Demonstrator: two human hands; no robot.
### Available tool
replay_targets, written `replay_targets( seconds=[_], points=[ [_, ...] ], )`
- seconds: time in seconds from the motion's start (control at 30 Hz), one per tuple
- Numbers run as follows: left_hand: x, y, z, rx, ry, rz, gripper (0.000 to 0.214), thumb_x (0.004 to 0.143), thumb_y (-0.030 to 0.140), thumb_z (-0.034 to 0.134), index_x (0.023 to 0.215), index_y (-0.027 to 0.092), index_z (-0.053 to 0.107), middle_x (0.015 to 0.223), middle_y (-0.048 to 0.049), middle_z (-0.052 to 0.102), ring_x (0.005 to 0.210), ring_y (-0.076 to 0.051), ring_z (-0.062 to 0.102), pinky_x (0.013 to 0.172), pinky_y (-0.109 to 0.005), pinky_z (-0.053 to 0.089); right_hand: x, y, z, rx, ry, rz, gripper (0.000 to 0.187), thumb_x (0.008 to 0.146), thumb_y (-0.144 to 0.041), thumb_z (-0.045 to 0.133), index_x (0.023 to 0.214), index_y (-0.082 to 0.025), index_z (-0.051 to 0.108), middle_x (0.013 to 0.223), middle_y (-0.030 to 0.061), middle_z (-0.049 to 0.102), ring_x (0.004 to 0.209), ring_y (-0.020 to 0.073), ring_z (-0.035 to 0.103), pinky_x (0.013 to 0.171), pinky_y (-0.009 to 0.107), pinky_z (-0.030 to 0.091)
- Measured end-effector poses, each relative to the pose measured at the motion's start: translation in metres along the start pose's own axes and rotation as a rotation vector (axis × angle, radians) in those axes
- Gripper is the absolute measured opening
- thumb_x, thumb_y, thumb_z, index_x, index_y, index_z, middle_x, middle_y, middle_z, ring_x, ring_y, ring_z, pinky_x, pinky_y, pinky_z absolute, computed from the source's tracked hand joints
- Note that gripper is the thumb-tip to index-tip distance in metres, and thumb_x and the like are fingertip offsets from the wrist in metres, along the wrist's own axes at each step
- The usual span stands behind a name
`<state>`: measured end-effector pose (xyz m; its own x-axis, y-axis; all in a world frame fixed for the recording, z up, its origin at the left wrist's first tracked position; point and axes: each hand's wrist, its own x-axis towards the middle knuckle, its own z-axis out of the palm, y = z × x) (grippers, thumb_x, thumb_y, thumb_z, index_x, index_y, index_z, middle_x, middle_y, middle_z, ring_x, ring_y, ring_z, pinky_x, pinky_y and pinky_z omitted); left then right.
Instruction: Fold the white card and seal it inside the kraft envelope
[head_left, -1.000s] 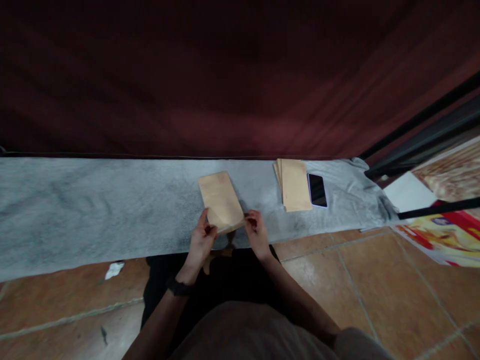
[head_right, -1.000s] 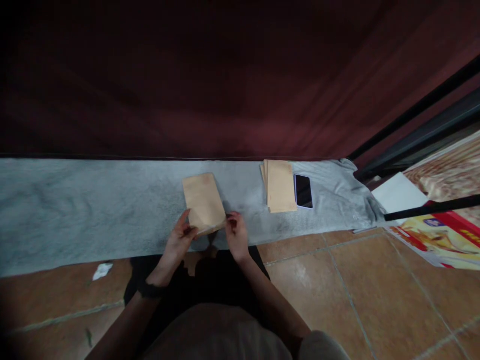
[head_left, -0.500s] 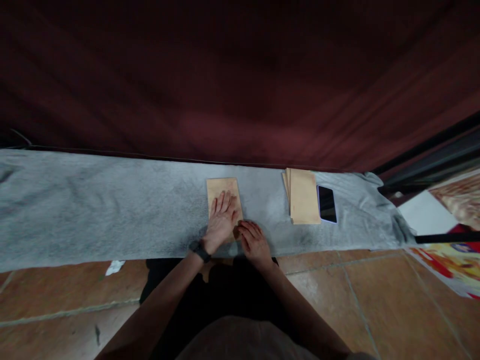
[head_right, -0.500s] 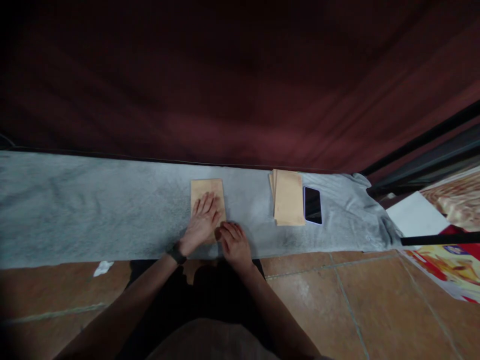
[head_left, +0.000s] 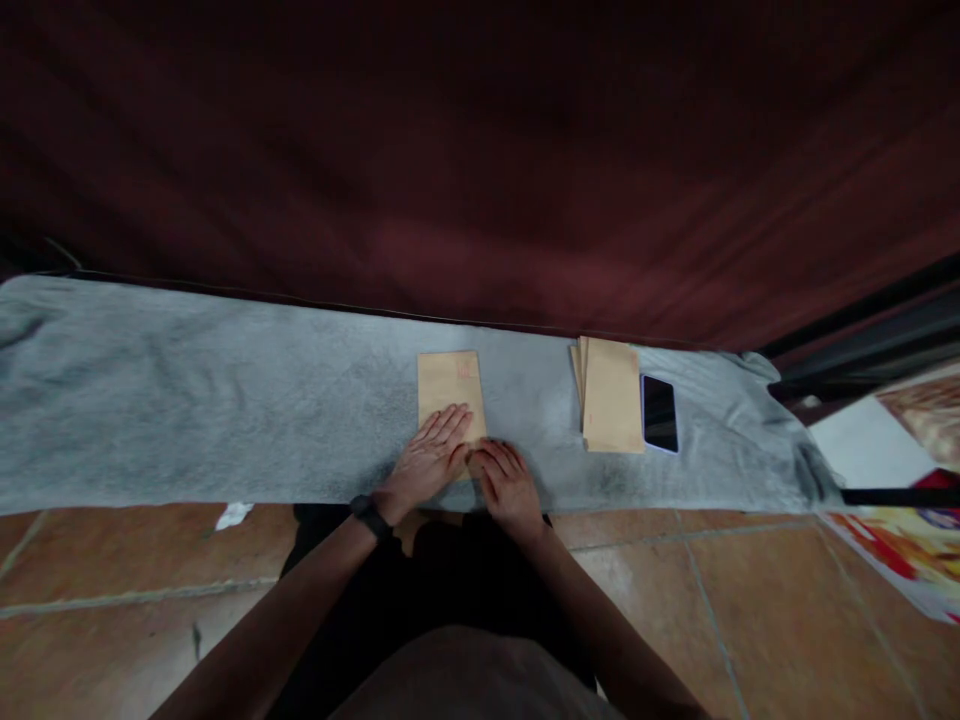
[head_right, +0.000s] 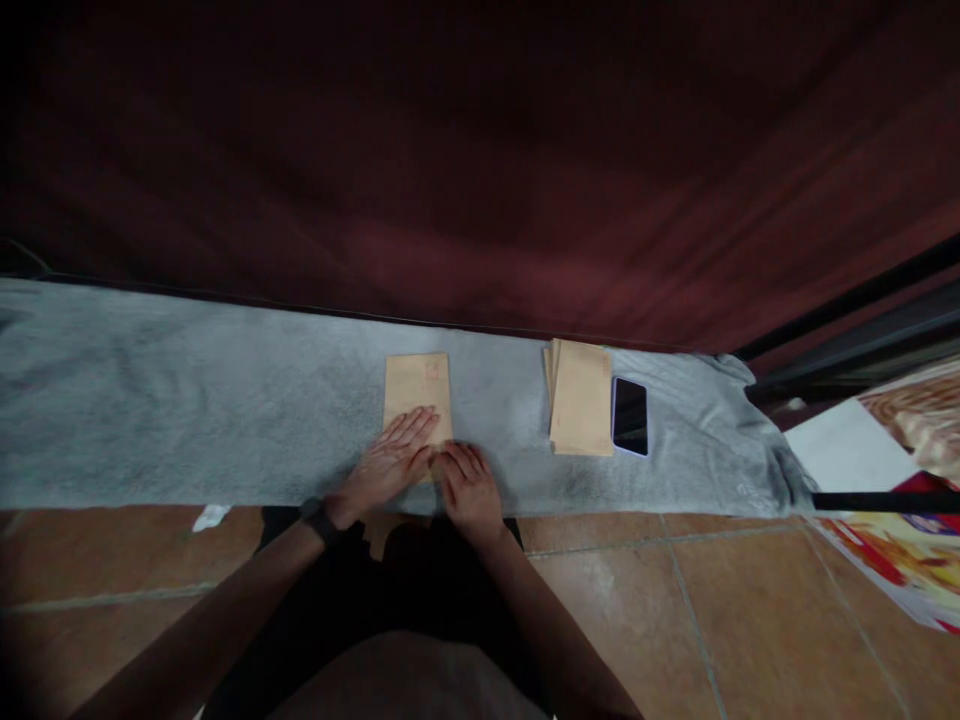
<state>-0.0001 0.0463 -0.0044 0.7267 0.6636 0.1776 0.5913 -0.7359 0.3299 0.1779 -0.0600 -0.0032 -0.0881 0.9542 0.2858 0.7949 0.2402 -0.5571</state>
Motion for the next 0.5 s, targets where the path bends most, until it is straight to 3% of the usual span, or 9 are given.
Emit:
replay_targets(
  seconds=[0.2, 0.33, 0.5],
  points=[
    [-0.056, 0.009, -0.01, -0.069, 0.015, -0.001, 0.056, 0.102, 0.039, 0.049, 0.153, 0.018, 0.044, 0.158, -0.0131, 0.047, 0.148, -0.024, 0.042, 0.12, -0.046, 0.039, -0.002, 0.002, -0.006, 0.023, -0.038, -0.031, 0.035, 0.099, -0.024, 0.06, 0.134, -0.024, 0.063, 0.144, 0.0098, 0.061, 0.137, 0.026, 0.054, 0.119, 0.051, 0.04],
    [-0.063, 0.01, -0.011, -0.14, 0.117, -0.044, 0.042, 0.103, 0.032, 0.048, 0.142, 0.02, 0.057, 0.147, -0.0119, 0.06, 0.139, -0.024, 0.054, 0.113, -0.047, 0.047, 0.0, 0.002, -0.004, 0.045, -0.007, -0.019, 0.029, 0.1, -0.022, 0.058, 0.128, -0.024, 0.065, 0.139, 0.0081, 0.064, 0.133, 0.0241, 0.056, 0.118, 0.049, 0.04],
    [-0.061, 0.012, -0.007, -0.148, 0.174, -0.121, 0.036, 0.104, 0.025, 0.041, 0.129, 0.02, 0.066, 0.136, -0.0102, 0.068, 0.129, -0.024, 0.062, 0.106, -0.046, 0.051, 0.007, 0.001, 0.003, 0.038, 0.05, 0.063, 0.02, 0.1, -0.018, 0.057, 0.115, -0.023, 0.07, 0.128, 0.0067, 0.07, 0.119, 0.0242, 0.063, 0.105, 0.045, 0.047]
  ],
)
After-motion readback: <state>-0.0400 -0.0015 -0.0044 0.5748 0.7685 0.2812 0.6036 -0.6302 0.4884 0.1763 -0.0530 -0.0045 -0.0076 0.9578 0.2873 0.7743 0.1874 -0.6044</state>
